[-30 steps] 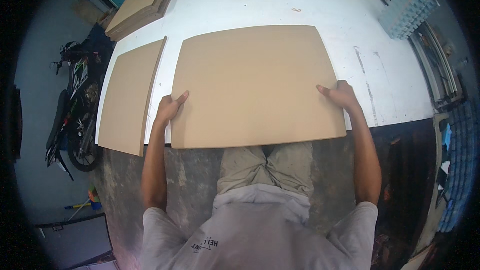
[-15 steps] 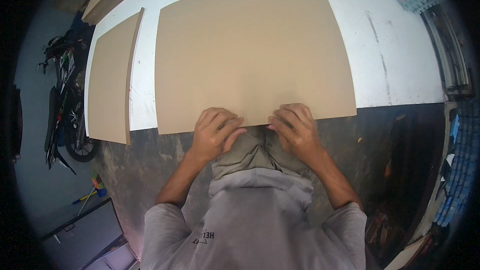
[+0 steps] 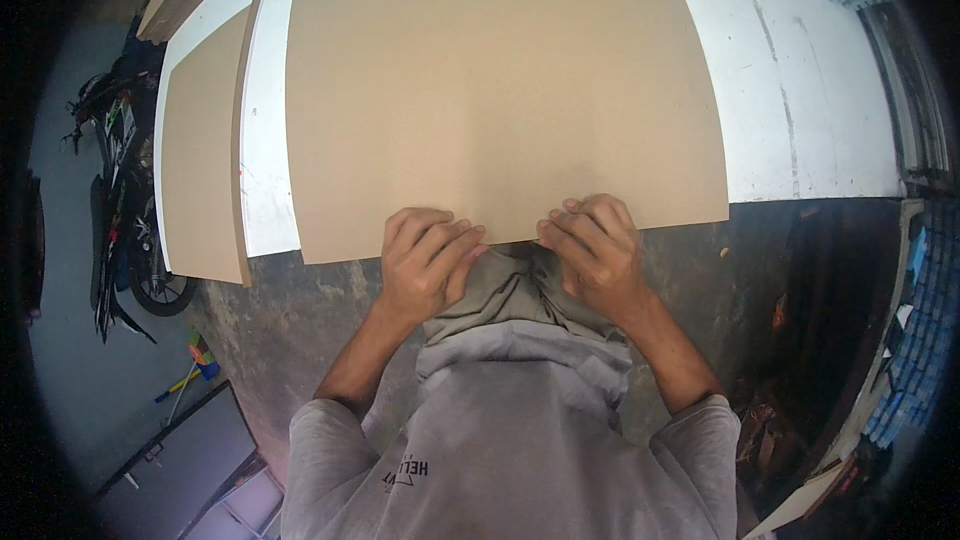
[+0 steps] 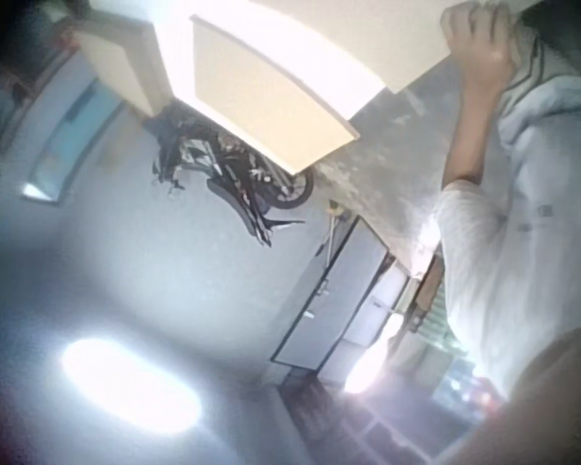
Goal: The person folds large flat cardboard sheets in half on a white worktable, pressing the crease with both hands. They repeatedly pick up a sheet, fold it, and place it aside, building a stack of folded pieces.
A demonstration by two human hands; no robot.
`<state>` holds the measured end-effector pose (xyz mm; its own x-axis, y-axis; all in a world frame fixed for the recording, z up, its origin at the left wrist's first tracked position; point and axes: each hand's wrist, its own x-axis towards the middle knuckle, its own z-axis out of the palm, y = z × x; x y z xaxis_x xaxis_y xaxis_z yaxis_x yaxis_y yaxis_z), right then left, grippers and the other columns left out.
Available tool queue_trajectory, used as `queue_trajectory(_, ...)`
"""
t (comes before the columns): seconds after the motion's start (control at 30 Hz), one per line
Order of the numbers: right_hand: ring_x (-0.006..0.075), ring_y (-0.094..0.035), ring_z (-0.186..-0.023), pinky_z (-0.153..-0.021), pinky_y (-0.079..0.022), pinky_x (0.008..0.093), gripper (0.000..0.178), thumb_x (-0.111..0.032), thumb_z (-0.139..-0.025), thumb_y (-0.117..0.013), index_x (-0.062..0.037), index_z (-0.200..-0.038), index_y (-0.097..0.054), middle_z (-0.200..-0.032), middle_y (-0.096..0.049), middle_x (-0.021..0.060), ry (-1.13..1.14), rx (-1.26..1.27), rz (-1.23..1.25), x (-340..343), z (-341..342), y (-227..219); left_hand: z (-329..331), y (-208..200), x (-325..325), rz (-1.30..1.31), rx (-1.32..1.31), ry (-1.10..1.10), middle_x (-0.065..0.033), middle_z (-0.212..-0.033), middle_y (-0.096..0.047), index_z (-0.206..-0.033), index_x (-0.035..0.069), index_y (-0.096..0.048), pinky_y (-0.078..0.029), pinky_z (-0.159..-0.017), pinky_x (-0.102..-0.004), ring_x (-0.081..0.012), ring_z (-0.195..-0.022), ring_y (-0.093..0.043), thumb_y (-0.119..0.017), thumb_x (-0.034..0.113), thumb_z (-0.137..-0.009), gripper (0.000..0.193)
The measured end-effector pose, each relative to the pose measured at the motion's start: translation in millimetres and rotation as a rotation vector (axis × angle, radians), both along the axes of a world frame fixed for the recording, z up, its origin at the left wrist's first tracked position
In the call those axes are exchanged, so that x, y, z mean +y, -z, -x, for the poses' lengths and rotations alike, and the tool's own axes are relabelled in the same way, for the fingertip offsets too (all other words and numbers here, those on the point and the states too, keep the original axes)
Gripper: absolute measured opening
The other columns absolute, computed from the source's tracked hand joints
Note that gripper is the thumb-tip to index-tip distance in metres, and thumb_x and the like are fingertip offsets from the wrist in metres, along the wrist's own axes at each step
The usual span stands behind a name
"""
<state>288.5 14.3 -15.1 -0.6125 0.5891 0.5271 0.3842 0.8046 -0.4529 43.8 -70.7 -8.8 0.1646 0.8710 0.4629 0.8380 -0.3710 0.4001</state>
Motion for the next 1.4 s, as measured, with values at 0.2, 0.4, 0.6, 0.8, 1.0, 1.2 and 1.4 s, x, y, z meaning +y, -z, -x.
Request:
queue_trajectory(0.2, 0.0299, -0.068, -0.097, -0.087, -0.055, 0.0468, 0.024, -0.001, -0.075, -0.081, -0.0031, -0.099, -0.076, -0.099, -0.073, 0.0094, 0.022, -0.020, 0.004, -3, 1, 1, -3, -2, -2, 0.049, -0.004, -0.026, -0.0027, -0.097, -0.075, -0.099, 0.010, -0.081, -0.047, -0.098, -0.0445, -0.0242, -0.101, -0.067, -0.085, 0.016, -0.080, 0.020)
queue_trajectory(0.4, 0.0273, -0.070, -0.101, -0.093, -0.056, 0.0477, 0.022, -0.002, -0.077, -0.081, -0.0045, -0.099, -0.077, -0.099, -0.073, 0.0076, 0.072, -0.042, -0.011, -7, 3, 1, -3, 0, -5, 0.039, 0.011, -0.040, -0.0022, -0.099, -0.076, -0.098, 0.011, -0.081, -0.045, -0.101, -0.0464, -0.0238, -0.103, -0.067, -0.085, 0.018, -0.080, 0.020)
queue_trajectory(0.6, 0.0255, -0.070, -0.102, -0.094, -0.055, 0.0479, 0.019, -0.005, -0.081, -0.081, -0.0064, -0.099, -0.077, -0.101, -0.073, 0.0063, 0.078, -0.066, 0.005, -8, 1, 2, -4, 7, -11, 0.010, 0.076, -0.088, 0.0001, -0.101, -0.076, -0.095, 0.014, -0.079, -0.043, -0.102, -0.0462, -0.0223, -0.107, -0.068, -0.086, 0.023, -0.082, 0.017)
queue_trajectory(0.8, 0.0264, -0.069, -0.103, -0.094, -0.055, 0.0498, 0.016, -0.004, -0.084, -0.081, -0.0040, -0.099, -0.075, -0.099, -0.071, 0.0076, 0.074, -0.067, -0.058, -11, 0, 12, -8, 12, -15, -0.030, 0.122, -0.123, 0.0014, -0.105, -0.076, -0.096, 0.016, -0.078, -0.043, -0.104, -0.0444, -0.0198, -0.112, -0.068, -0.086, 0.028, -0.085, 0.018)
queue_trajectory(1.0, 0.0240, -0.068, -0.101, -0.093, -0.054, 0.0473, 0.013, -0.012, -0.089, -0.080, -0.0062, -0.099, -0.075, -0.098, -0.066, 0.0065, 0.073, -0.066, -0.109, -10, 0, 17, 17, 4, -21, 0.001, 0.069, -0.081, -0.0014, -0.104, -0.075, -0.100, 0.013, -0.079, -0.054, -0.092, -0.0428, -0.0228, -0.104, -0.070, -0.088, 0.025, -0.082, 0.024)
queue_trajectory(1.2, 0.0254, -0.069, -0.097, -0.086, -0.056, 0.0472, 0.015, -0.009, -0.082, -0.082, -0.0044, -0.094, -0.074, -0.096, -0.067, 0.0090, 0.075, -0.029, -0.152, -5, 1, 17, 51, 0, -33, -0.055, 0.161, -0.075, -0.0019, -0.104, -0.075, -0.106, 0.012, -0.081, -0.059, -0.085, -0.0380, -0.0221, -0.097, -0.070, -0.086, 0.025, -0.087, 0.023)
queue_trajectory(1.4, 0.0273, -0.070, -0.097, -0.084, -0.058, 0.0474, 0.014, -0.007, -0.081, -0.083, -0.0032, -0.092, -0.075, -0.099, -0.068, 0.0098, 0.068, -0.029, -0.149, -5, 1, 21, 59, 9, -37, -0.121, 0.177, -0.082, -0.0015, -0.102, -0.076, -0.104, 0.011, -0.081, -0.058, -0.083, -0.0373, -0.0217, -0.097, -0.071, -0.086, 0.022, -0.086, 0.022)
